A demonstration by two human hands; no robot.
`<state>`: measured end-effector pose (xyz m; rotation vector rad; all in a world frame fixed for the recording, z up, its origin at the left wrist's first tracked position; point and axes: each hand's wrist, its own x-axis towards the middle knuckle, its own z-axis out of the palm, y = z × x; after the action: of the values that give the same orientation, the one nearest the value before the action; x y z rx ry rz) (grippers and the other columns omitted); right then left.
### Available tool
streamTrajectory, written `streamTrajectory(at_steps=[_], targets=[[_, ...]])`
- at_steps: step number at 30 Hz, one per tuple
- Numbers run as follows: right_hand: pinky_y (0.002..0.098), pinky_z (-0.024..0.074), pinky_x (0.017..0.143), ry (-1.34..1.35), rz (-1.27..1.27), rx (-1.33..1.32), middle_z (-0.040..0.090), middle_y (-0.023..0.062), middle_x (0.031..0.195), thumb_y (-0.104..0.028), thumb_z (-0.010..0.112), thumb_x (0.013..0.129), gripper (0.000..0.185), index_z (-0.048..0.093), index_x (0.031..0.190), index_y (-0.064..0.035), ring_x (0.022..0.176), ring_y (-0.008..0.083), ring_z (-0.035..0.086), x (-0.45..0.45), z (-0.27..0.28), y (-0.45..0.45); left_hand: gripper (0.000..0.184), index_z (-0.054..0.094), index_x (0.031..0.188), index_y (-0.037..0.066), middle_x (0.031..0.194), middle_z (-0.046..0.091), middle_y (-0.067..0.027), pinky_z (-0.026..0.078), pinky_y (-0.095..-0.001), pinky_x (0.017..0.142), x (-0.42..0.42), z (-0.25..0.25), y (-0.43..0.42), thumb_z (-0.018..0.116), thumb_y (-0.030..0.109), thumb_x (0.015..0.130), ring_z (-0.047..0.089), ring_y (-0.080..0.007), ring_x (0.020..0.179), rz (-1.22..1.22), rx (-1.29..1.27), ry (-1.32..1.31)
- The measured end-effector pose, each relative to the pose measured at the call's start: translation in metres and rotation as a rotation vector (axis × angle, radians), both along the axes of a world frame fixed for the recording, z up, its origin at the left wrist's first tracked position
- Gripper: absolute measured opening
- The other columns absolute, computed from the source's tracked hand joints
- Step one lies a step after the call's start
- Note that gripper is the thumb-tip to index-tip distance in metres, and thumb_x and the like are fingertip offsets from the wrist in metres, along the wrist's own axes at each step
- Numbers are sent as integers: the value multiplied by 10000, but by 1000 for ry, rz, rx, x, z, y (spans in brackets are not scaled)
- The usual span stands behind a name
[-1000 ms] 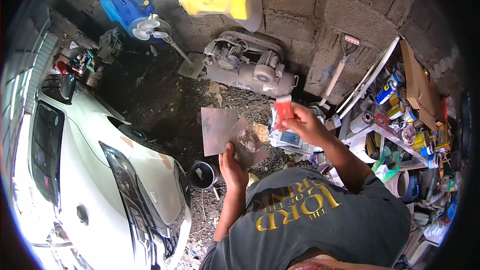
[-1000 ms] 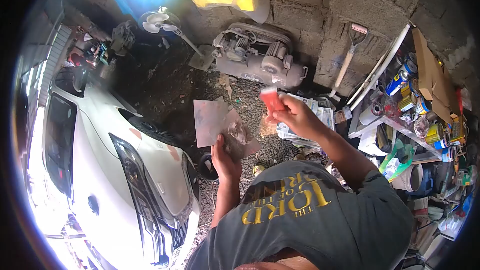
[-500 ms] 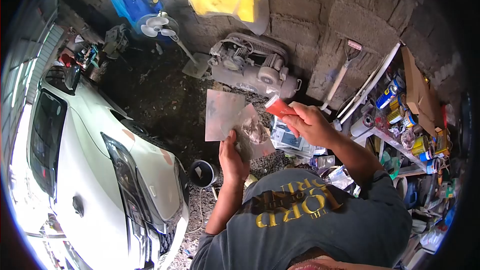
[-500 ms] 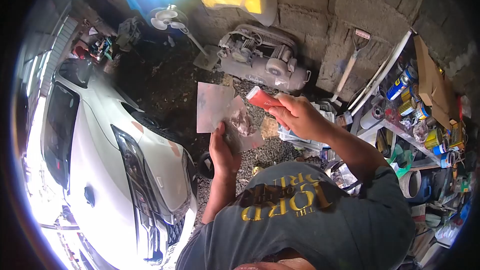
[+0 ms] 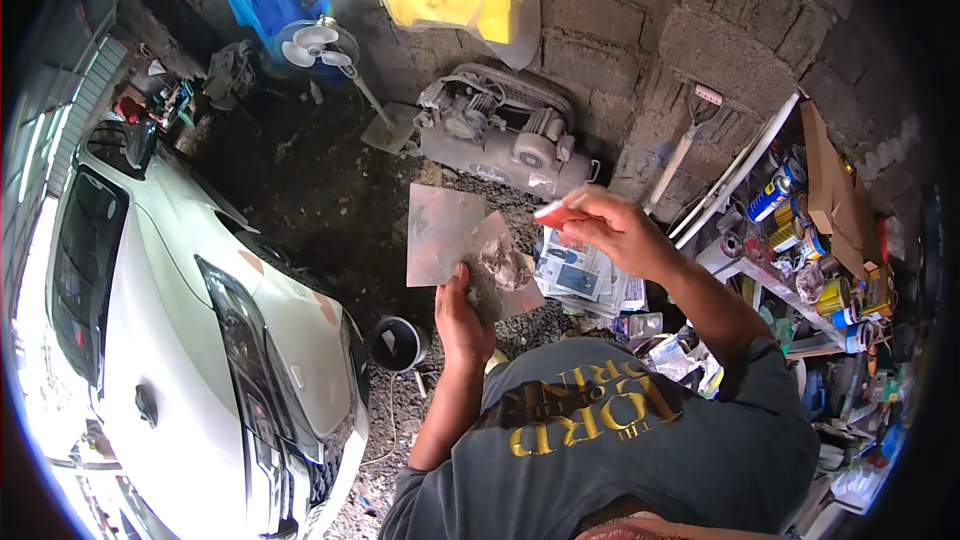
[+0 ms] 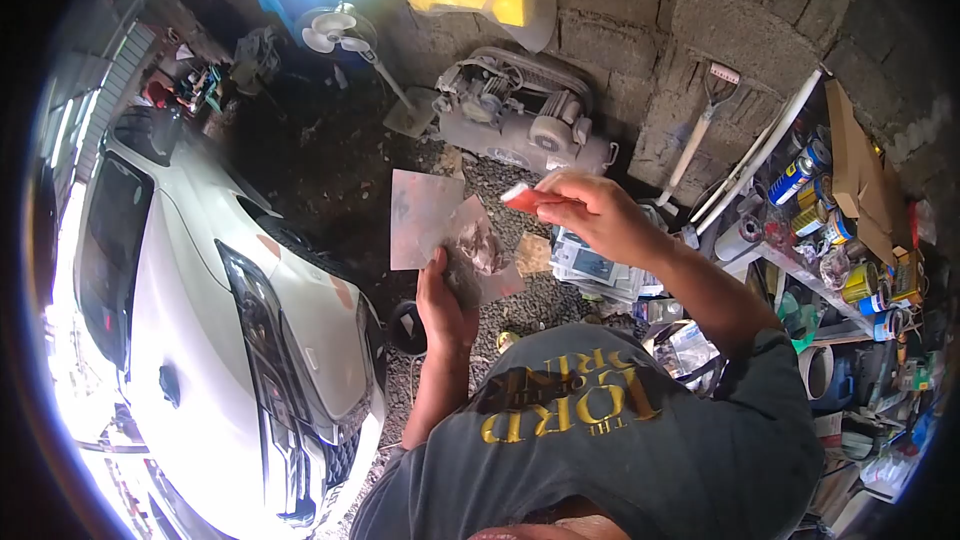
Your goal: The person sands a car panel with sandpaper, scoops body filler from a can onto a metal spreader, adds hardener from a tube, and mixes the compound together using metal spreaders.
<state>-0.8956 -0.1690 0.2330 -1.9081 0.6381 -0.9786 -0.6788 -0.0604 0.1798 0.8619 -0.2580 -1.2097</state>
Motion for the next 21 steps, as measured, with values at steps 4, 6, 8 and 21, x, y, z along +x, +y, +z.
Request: streamTrajectory(at_steps=[4, 6, 8, 21], targets=[[238, 476, 631, 99, 63, 96, 634, 43, 919, -74, 588, 982, 142, 573, 1100, 3, 745, 106, 613, -10, 26, -5, 329, 547, 1225, -13, 1140, 630, -109, 489, -396, 935, -3, 6, 2, 516, 204, 980, 623, -233, 1054, 19, 19, -7], [229, 492, 601, 93, 93, 290, 637, 31, 932, -59, 502, 1008, 213, 511, 1219, -38, 783, 86, 620, -6, 51, 1, 332, 545, 1225, -14, 1136, 629, -106, 492, -391, 925, -3, 3, 3, 518, 207, 979, 624, -227, 1045, 21, 14, -16], [239, 491, 664, 75, 112, 361, 612, 63, 968, -45, 441, 1027, 173, 487, 1192, -23, 807, 85, 591, -2, 66, 1, 334, 546, 1224, -13, 1130, 629, -101, 494, -381, 913, -4, 4, 3, 521, 210, 977, 625, -218, 1028, 12, 18, -9], [249, 425, 482, 185, 38, 236, 587, 31, 687, -213, 467, 1057, 261, 547, 1203, -12, 540, 69, 514, 7, 66, -6, 378, 524, 1251, -7, 1144, 613, -99, 501, -384, 878, -6, 8, 6, 544, 243, 968, 620, -221, 1007, 36, 90, -18]])
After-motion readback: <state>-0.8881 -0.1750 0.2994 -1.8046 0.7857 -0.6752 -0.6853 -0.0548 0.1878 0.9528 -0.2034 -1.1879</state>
